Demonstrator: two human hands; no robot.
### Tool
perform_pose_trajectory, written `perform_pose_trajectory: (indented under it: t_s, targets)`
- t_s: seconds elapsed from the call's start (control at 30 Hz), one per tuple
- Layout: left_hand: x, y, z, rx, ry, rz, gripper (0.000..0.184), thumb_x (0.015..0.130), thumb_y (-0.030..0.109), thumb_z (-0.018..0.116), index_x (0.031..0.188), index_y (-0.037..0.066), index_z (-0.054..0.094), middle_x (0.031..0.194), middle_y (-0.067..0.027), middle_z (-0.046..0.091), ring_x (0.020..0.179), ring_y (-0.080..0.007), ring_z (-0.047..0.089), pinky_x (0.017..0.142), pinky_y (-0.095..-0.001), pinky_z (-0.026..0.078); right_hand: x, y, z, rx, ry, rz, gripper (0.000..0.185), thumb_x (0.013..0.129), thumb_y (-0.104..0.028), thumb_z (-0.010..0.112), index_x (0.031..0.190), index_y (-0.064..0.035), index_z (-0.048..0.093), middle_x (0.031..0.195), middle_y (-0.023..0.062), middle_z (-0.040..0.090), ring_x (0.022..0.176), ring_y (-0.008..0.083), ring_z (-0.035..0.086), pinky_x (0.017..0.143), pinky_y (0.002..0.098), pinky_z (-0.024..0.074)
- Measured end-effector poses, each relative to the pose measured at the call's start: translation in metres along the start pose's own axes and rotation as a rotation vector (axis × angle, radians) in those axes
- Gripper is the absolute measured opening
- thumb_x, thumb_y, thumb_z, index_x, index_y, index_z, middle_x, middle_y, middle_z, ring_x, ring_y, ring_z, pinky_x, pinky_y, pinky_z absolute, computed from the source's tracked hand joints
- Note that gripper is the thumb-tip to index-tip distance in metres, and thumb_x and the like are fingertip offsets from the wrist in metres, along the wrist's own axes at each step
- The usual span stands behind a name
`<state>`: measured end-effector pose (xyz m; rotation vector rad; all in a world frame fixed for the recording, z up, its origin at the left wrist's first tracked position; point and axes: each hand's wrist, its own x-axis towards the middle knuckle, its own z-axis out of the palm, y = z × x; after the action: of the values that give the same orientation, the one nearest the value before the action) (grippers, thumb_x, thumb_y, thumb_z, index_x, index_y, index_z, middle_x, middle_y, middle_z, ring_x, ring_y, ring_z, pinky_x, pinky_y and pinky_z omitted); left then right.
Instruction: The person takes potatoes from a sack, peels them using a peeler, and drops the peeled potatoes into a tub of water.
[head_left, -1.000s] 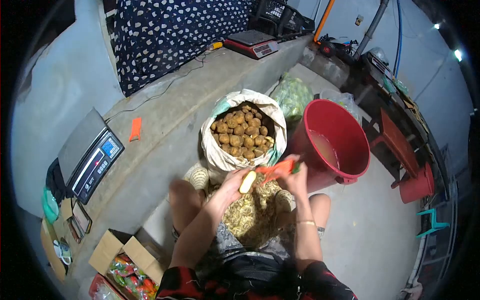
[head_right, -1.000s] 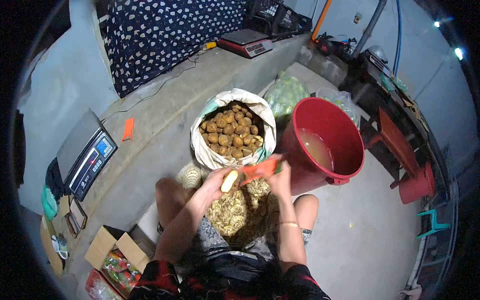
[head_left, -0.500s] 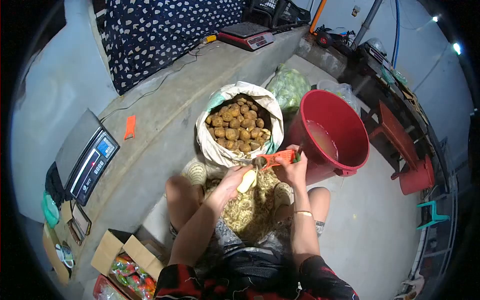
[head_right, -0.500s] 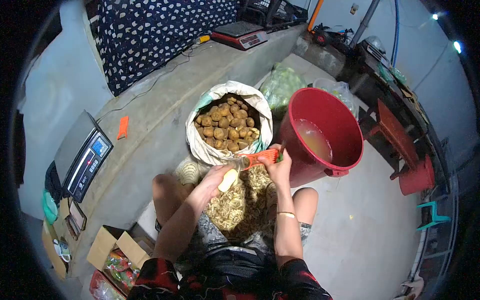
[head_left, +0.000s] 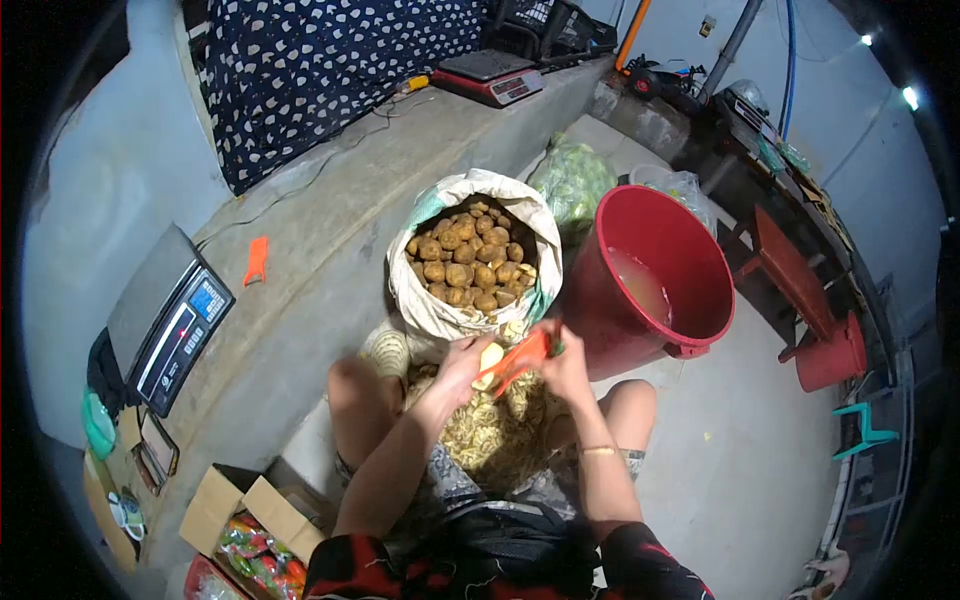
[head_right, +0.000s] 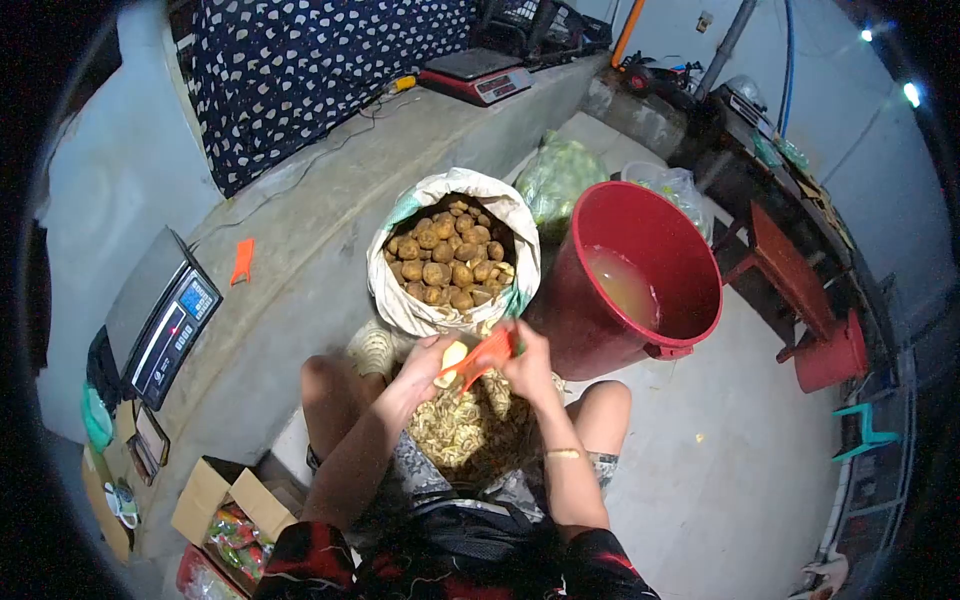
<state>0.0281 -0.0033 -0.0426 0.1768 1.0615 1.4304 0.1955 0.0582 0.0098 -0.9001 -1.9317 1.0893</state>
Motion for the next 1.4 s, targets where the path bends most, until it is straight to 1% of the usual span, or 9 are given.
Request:
perform_pose_trajectory:
  t_s: [0.27,0.4,0.6,0.7,0.87,1.0,1.13,1.27,1.4]
  targets:
    - [-0.007,0.009,0.003,-0.110,0.039,0.023,0.025,0.095,0.024,0.061,0.096,-0.001,0.062,0.080,-0.0069,0.064,0.059,-0.0129,0.059,0.047,-0.0280,0.047,-0.003,0.011,-0.003,-0.029,-0.025,-0.105,0.043,0.069,-0.009,0.085,0.100,-0.0011,0.056,0.089,0.0049,0.064,0.079,0.0148,0.061,0.078,0.0328,0.0514]
    - [-0.004,-0.001,-0.008,0.151,-0.095,-0.031,0.028,0.094,0.027,0.063,0.092,-0.002,0.063,0.074,-0.0053,0.063,0.057,-0.0124,0.059,0.046,-0.0278,0.046,0.025,0.028,-0.021,0.069,0.262,0.040,0.036,0.072,-0.002,0.081,0.097,-0.0010,0.055,0.084,0.0043,0.065,0.076,0.0143,0.061,0.071,0.0297,0.0519]
    - [0.012,-0.005,-0.007,-0.014,0.086,0.045,0.024,0.097,0.020,0.058,0.101,-0.002,0.062,0.080,-0.0074,0.066,0.062,-0.0147,0.063,0.053,-0.0271,0.053,0.000,0.012,0.000,0.003,-0.039,-0.004,0.045,0.067,-0.005,0.086,0.101,-0.0014,0.057,0.088,0.0038,0.063,0.085,0.0139,0.062,0.079,0.0303,0.0507]
    - [-0.005,0.003,-0.006,0.112,-0.063,-0.043,0.025,0.098,0.022,0.055,0.103,-0.002,0.060,0.081,-0.0092,0.066,0.065,-0.0162,0.065,0.056,-0.0295,0.055,0.030,0.024,-0.025,0.180,0.250,0.072,0.037,0.070,0.000,0.082,0.097,-0.0004,0.056,0.086,0.0058,0.066,0.079,0.0131,0.063,0.071,0.0280,0.0532]
    - [0.000,0.005,0.000,-0.074,0.051,-0.048,0.025,0.099,0.023,0.053,0.103,0.000,0.060,0.082,-0.0079,0.066,0.066,-0.0157,0.064,0.053,-0.0289,0.054,0.000,0.014,-0.001,-0.052,-0.067,-0.035,0.041,0.067,-0.010,0.087,0.095,-0.0009,0.059,0.086,0.0068,0.066,0.090,0.0172,0.062,0.083,0.0324,0.0501]
    - [-0.014,0.002,-0.008,0.019,-0.058,-0.084,0.024,0.099,0.022,0.052,0.104,0.000,0.060,0.084,-0.0082,0.066,0.068,-0.0161,0.065,0.053,-0.0290,0.054,0.027,0.006,-0.030,0.305,0.243,0.195,0.038,0.069,-0.003,0.084,0.096,-0.0009,0.058,0.085,0.0061,0.065,0.085,0.0150,0.063,0.078,0.0318,0.0519]
    - [0.002,0.003,-0.001,-0.049,0.015,-0.079,0.023,0.099,0.021,0.053,0.105,0.000,0.059,0.081,-0.0092,0.065,0.064,-0.0173,0.064,0.050,-0.0306,0.054,0.001,0.002,-0.004,-0.136,-0.047,-0.124,0.044,0.065,-0.012,0.088,0.096,0.0005,0.060,0.090,0.0050,0.066,0.086,0.0172,0.061,0.079,0.0307,0.0503]
    - [-0.006,0.003,-0.005,0.057,-0.030,-0.080,0.024,0.098,0.022,0.055,0.107,0.001,0.059,0.088,-0.0112,0.066,0.068,-0.0196,0.066,0.049,-0.0331,0.056,0.028,0.024,-0.027,0.210,0.287,0.170,0.042,0.069,-0.006,0.084,0.100,0.0017,0.057,0.088,0.0081,0.067,0.084,0.0142,0.063,0.076,0.0284,0.0528]
    - [0.001,0.001,-0.003,-0.038,0.048,-0.092,0.036,0.096,0.026,0.058,0.116,-0.004,0.052,0.092,-0.0121,0.063,0.067,-0.0194,0.063,0.047,-0.0351,0.053,0.009,0.021,-0.007,-0.014,-0.009,-0.049,0.042,0.067,-0.007,0.086,0.098,0.0017,0.059,0.092,0.0064,0.066,0.086,0.0151,0.063,0.077,0.0303,0.0514]
